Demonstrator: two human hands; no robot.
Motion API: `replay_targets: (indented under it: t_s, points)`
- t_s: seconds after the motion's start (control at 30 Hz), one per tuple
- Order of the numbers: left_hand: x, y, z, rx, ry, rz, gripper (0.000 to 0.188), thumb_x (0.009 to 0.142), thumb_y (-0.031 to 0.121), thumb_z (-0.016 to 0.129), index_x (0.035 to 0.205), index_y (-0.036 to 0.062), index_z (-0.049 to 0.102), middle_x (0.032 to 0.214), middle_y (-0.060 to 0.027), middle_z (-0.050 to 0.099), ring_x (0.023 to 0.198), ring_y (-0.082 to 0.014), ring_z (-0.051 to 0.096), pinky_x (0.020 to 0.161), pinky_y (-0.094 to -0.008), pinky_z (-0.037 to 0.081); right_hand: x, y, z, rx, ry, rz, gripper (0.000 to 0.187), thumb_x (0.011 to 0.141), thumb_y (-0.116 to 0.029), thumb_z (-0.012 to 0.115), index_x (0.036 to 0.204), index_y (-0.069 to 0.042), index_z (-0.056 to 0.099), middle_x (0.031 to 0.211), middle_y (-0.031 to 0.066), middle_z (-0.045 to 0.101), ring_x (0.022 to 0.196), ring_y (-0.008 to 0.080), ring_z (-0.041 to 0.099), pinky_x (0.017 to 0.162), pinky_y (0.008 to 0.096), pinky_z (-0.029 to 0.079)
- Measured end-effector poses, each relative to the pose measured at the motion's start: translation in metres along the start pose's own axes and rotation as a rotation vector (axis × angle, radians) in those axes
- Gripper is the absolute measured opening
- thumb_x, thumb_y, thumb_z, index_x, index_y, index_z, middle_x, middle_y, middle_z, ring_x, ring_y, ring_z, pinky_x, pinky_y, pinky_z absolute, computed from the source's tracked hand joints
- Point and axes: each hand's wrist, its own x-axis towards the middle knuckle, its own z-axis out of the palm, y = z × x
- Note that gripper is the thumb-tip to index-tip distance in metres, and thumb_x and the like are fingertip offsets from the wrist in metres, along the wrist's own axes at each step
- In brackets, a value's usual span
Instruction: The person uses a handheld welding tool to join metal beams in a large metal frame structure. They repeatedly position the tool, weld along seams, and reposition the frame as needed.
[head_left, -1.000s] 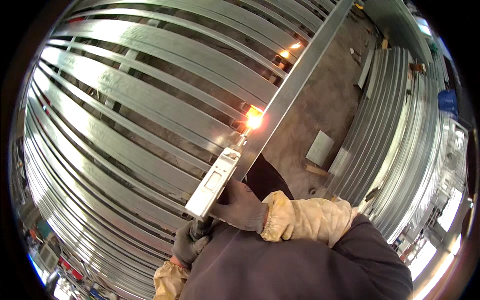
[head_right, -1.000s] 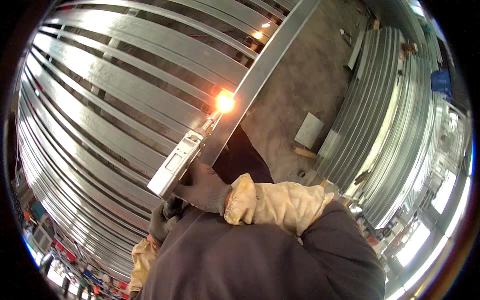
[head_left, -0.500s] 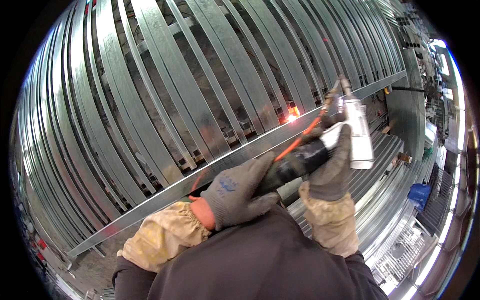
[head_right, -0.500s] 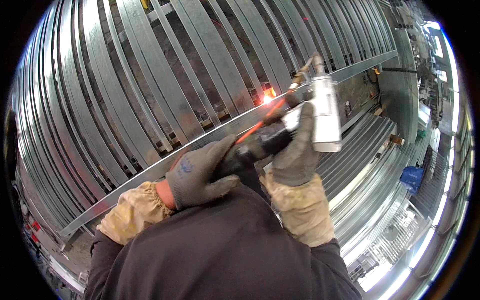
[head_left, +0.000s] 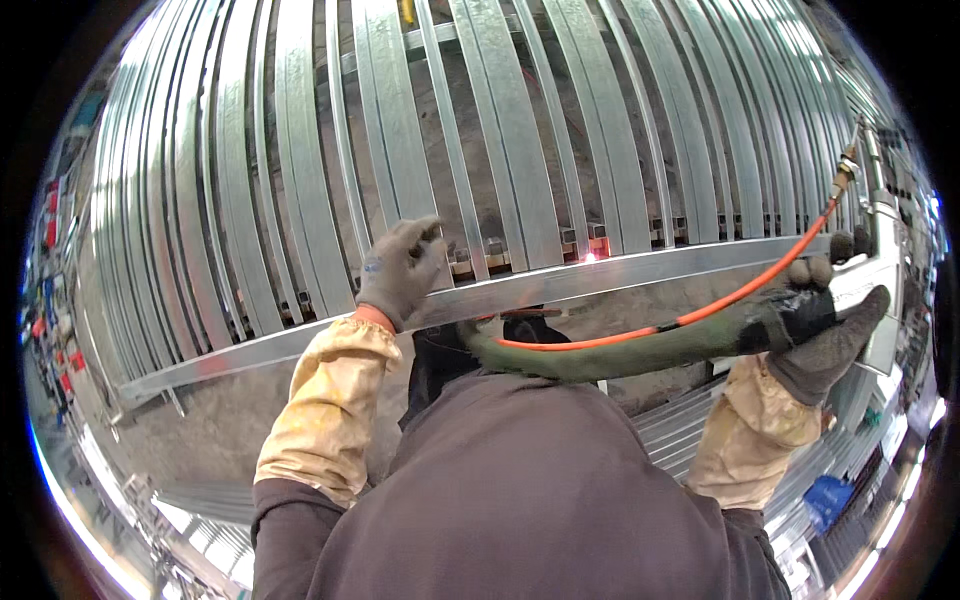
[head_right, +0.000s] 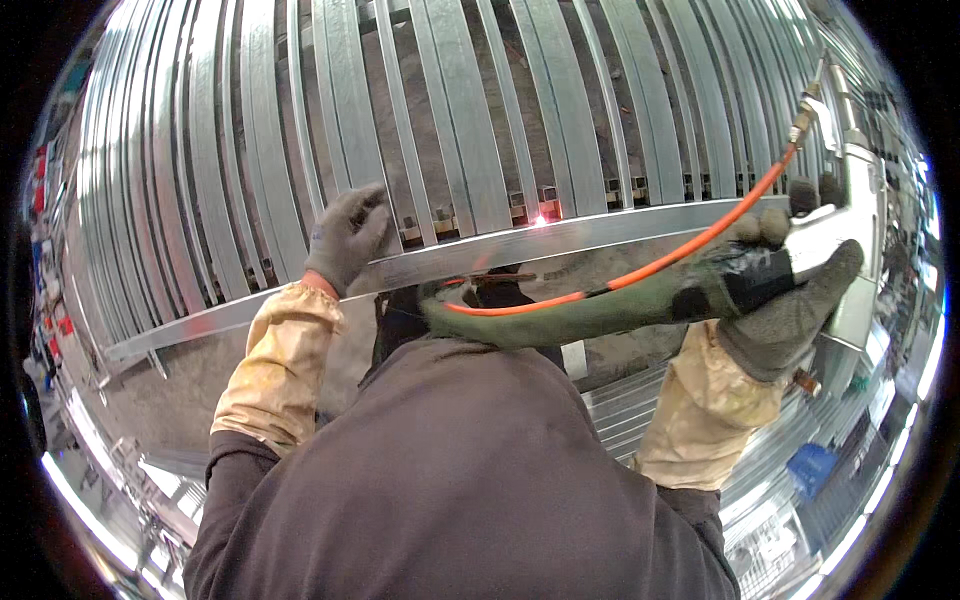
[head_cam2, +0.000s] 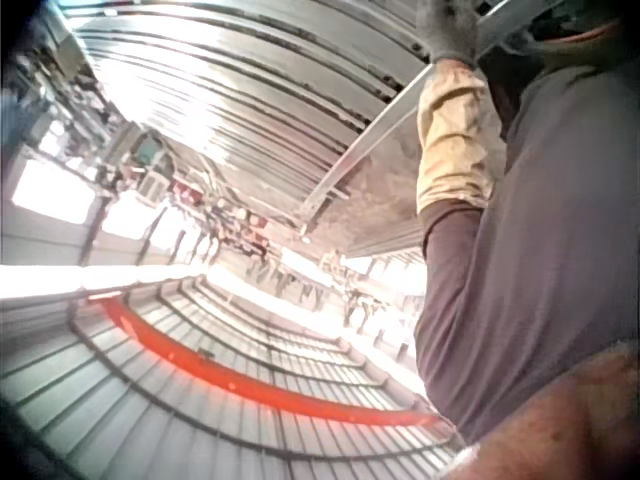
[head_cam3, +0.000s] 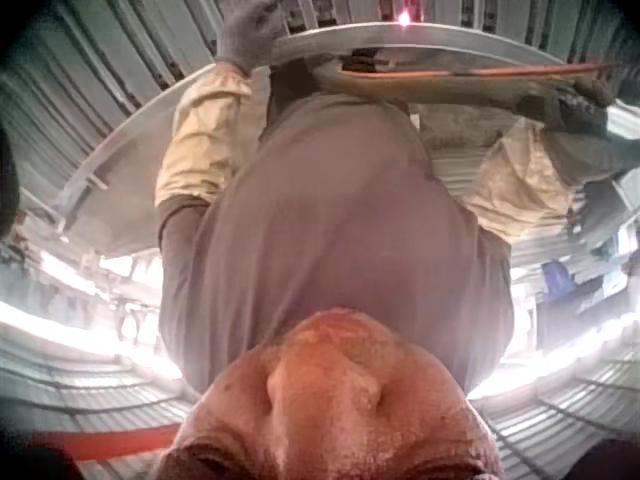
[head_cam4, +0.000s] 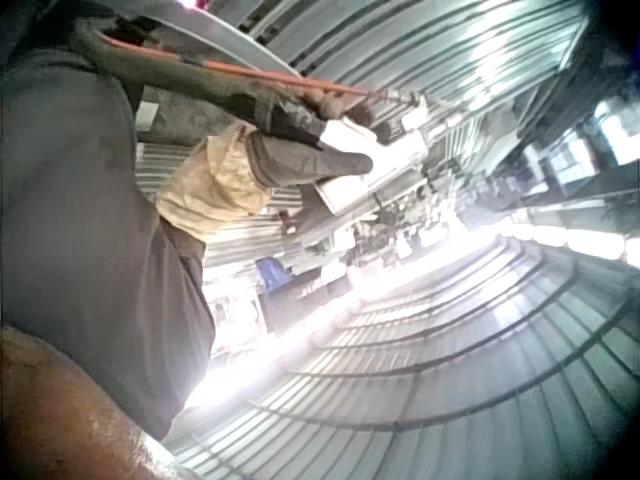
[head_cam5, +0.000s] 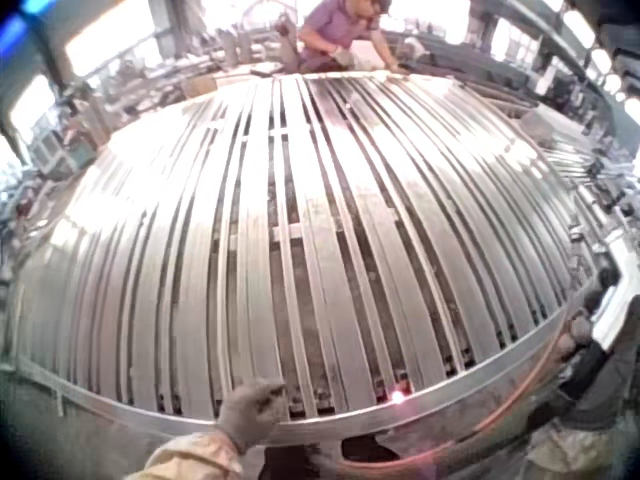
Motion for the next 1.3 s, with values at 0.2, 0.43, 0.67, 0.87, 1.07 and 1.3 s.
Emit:
replay_targets:
  t_s: [0.2, 0.43, 0.67, 0.87, 1.07, 1.3]
  points:
    - [-0.074, 0.022, 0.031, 0.131, 0.235, 0.044, 0.032, 0.086, 0.014, 0.071, 0.117, 0.0053, 0.068, 0.11, -0.0135, 0.068, 0.1, -0.0317, 0.066, 0.088, -0.0394, 0.053, 0.07, -0.03, -0.105, -0.106, -0.114, 0.024, 0.072, 0.095, -0.064, 0.055, 0.137, -0.006, 0.05, 0.094, 0.0105, 0.062, 0.083, 0.0221, 0.059, 0.068, 0.0325, 0.051]
    - [-0.125, -0.002, 0.046, 0.154, 0.563, -0.039, 0.036, 0.082, 0.009, 0.074, 0.118, 0.0076, 0.067, 0.113, -0.012, 0.068, 0.106, -0.0334, 0.063, 0.093, -0.0427, 0.05, 0.121, -0.125, -0.154, -0.344, -0.221, -0.089, 0.074, 0.091, -0.061, 0.061, 0.135, -0.003, 0.051, 0.096, 0.0116, 0.064, 0.083, 0.0212, 0.061, 0.07, 0.0336, 0.053]
    - [-0.112, -0.027, 0.039, 0.308, 1.071, -0.389, 0.046, 0.083, 0.013, 0.075, 0.127, 0.0081, 0.064, 0.138, -0.0159, 0.056, 0.131, -0.0351, 0.049, 0.109, -0.047, 0.04, 0.132, -0.163, -0.103, -0.54, -0.266, -0.177, 0.071, 0.09, -0.056, 0.064, 0.134, -0.001, 0.053, 0.096, 0.0124, 0.065, 0.08, 0.0204, 0.062, 0.067, 0.0321, 0.053]
    - [-0.067, 0.012, 0.067, 0.458, 0.828, -0.239, 0.05, 0.08, 0.025, 0.076, 0.128, 0.0157, 0.065, 0.14, -0.0135, 0.054, 0.136, -0.0376, 0.043, 0.114, -0.0496, 0.033, 0.184, -0.114, -0.047, -0.558, -0.486, -0.108, 0.069, 0.089, -0.051, 0.067, 0.133, 0.0, 0.054, 0.097, 0.0131, 0.066, 0.078, 0.0196, 0.063, 0.064, 0.0308, 0.053]
    - [0.024, 0.05, 0.096, 0.541, 0.609, -0.399, 0.053, 0.076, 0.036, 0.079, 0.125, 0.0204, 0.066, 0.143, -0.0101, 0.051, 0.136, -0.0372, 0.042, 0.116, -0.0498, 0.029, 0.23, -0.04, 0.058, -0.538, -0.878, 0.02, 0.067, 0.088, -0.047, 0.07, 0.132, 0.002, 0.055, 0.098, 0.0138, 0.067, 0.076, 0.0189, 0.064, 0.061, 0.0295, 0.053]
    - [0.041, 0.051, 0.092, 0.573, 0.485, -0.519, 0.056, 0.073, 0.035, 0.081, 0.126, 0.0216, 0.067, 0.146, -0.0075, 0.046, 0.139, -0.031, 0.039, 0.116, -0.0462, 0.032, 0.254, 0.03, 0.131, -0.492, -1.244, 0.235, 0.065, 0.087, -0.041, 0.073, 0.131, 0.003, 0.056, 0.098, 0.0146, 0.069, 0.074, 0.018, 0.066, 0.058, 0.028, 0.054]
